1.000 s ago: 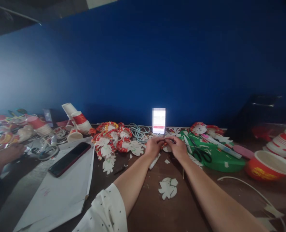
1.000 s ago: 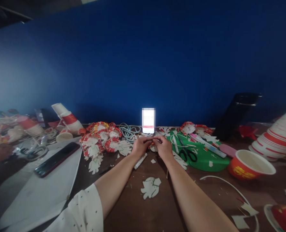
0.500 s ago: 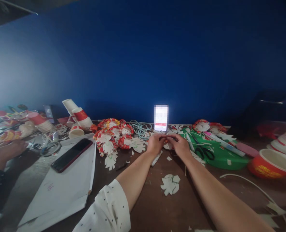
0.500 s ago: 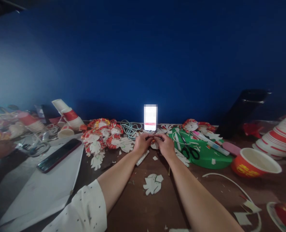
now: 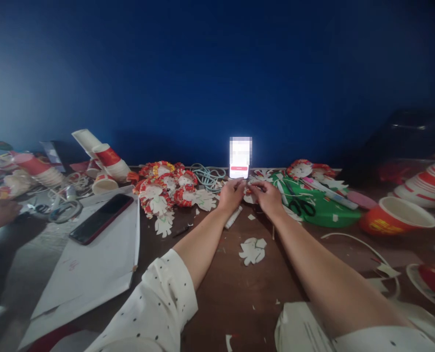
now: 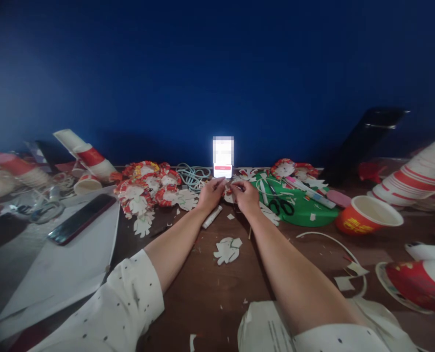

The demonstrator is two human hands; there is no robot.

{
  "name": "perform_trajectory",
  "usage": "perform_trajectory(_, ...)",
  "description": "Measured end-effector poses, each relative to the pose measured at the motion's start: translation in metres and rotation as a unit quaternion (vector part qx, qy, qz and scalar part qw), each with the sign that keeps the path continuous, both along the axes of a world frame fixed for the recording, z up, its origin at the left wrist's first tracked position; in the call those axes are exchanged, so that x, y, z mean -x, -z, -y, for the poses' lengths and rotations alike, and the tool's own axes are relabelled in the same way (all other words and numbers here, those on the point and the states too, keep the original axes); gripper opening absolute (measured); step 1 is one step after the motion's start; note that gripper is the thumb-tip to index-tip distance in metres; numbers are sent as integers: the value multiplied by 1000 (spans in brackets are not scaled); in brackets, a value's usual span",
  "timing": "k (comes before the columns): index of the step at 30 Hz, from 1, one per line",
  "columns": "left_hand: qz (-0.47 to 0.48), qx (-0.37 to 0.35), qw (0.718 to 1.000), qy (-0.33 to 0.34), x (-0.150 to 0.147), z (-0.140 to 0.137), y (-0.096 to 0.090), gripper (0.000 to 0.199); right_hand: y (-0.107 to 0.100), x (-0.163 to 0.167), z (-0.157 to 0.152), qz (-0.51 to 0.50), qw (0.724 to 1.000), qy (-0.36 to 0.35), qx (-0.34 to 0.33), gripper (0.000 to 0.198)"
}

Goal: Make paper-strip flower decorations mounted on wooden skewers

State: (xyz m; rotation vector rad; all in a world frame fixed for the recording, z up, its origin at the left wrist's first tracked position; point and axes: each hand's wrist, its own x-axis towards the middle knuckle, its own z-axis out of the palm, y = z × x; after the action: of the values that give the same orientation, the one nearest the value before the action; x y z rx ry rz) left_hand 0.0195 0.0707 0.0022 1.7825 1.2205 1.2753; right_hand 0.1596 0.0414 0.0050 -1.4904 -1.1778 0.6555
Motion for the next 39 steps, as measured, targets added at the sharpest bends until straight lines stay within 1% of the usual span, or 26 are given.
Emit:
perform_trajectory(2,-14,-26,1000,4,0,0,1,20,0,-1,0,13,1000,16,-9,33)
perform_trajectory(5,-70,-121,990,25,0,2,1,14,1,-4,-2,26,999,36,-24,26)
perform_trajectory(7,-107,-179,977,41,-1,3,2,16,2,-5,-3,29,998,49,-26,24)
perform_trajectory(9,-133,-208,968,45,0,4,2,19,2,-5,-3,26,998,57,-24,25)
perform_trajectory(11,-152,-211,965,45,1,4,2,18,2,-4,-3,22,998,56,-22,25)
perform_trajectory(16,-188,-181,964,42,4,1,1,11,-2,-2,-1,36,999,35,-20,21)
perform_trajectory(20,-189,-138,972,13,5,-1,1,10,-2,0,1,41,999,28,-15,25)
perform_trajectory(23,-185,-110,977,-7,6,-2,0,13,0,0,1,39,999,6,-13,28)
perform_trajectory(28,-168,-95,981,11,8,-2,-1,14,-1,1,2,34,999,-29,-30,25)
perform_trajectory(32,-110,-84,990,26,9,-5,0,15,-5,1,5,38,998,-49,-34,24)
perform_trajectory(35,-43,-17,998,48,9,-8,2,14,-7,1,6,46,997,-52,-31,24)
perform_trajectory(37,4,32,998,48,8,-9,3,13,-8,2,7,48,997,-55,-26,24)
perform_trajectory(39,41,52,997,42,8,-8,4,19,-8,2,7,45,997,-56,-22,24)
